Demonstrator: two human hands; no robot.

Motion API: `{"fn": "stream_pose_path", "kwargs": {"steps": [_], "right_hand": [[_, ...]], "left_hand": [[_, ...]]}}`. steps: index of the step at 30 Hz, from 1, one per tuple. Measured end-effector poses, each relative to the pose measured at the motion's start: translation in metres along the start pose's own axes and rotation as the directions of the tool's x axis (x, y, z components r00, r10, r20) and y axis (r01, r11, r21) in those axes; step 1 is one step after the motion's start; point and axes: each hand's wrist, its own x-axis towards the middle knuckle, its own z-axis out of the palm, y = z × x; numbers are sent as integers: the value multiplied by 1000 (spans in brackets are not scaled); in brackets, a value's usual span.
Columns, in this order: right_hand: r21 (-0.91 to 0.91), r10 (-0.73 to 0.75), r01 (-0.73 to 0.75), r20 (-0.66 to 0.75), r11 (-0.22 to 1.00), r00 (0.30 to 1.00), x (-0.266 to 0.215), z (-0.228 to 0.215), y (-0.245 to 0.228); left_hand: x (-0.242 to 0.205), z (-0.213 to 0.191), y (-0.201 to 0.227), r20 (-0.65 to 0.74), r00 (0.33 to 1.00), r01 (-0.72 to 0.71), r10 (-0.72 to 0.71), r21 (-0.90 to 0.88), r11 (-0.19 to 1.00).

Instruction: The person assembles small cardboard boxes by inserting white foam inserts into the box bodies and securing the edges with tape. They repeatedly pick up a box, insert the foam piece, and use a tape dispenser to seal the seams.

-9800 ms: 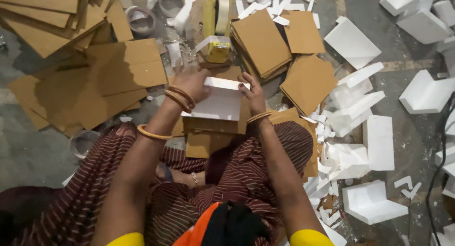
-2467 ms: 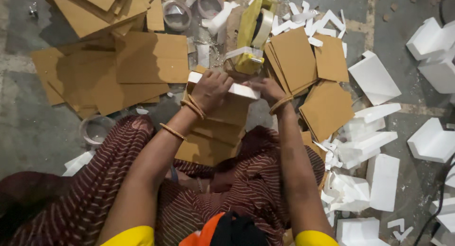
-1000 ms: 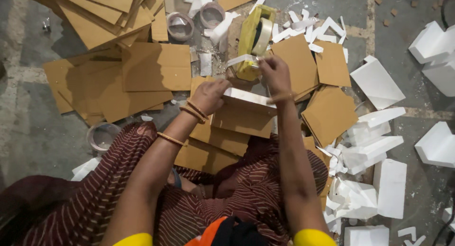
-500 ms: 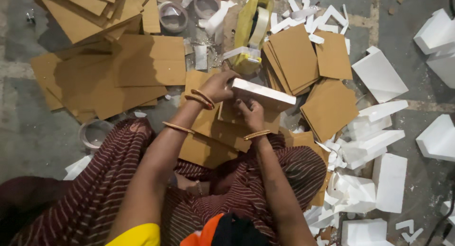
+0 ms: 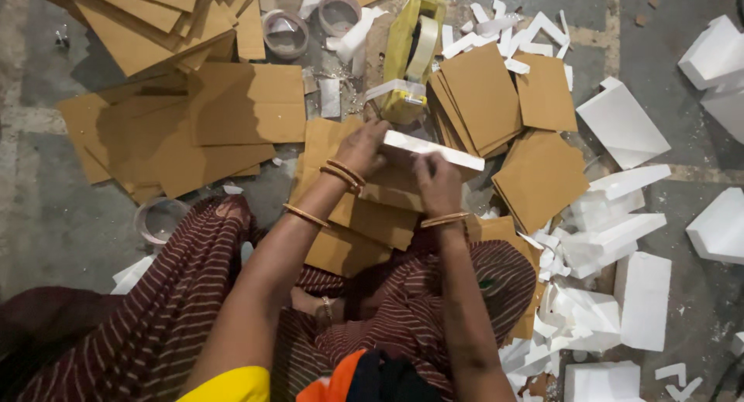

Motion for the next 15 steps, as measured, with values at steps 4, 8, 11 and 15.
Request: {"fn": "stream_pose_path", "kwargs": {"steps": [4, 8, 11, 15], "right_hand": [[93, -260, 275, -152, 957, 954, 28, -14, -14], [126, -171, 155, 127, 980, 977, 80, 4, -16], [111, 22, -48, 221, 993, 975, 95, 11, -15], [17, 136, -149, 317, 989, 939, 109, 12, 2]], "left_hand": [[2, 1, -2, 59, 998, 27, -29, 31, 999], [-4, -2, 1, 51, 998, 45, -49, 74, 996], [2, -7, -3, 47, 999, 19, -24, 104, 994], [-5, -7, 1, -55, 993, -102, 107, 74, 992]]}}
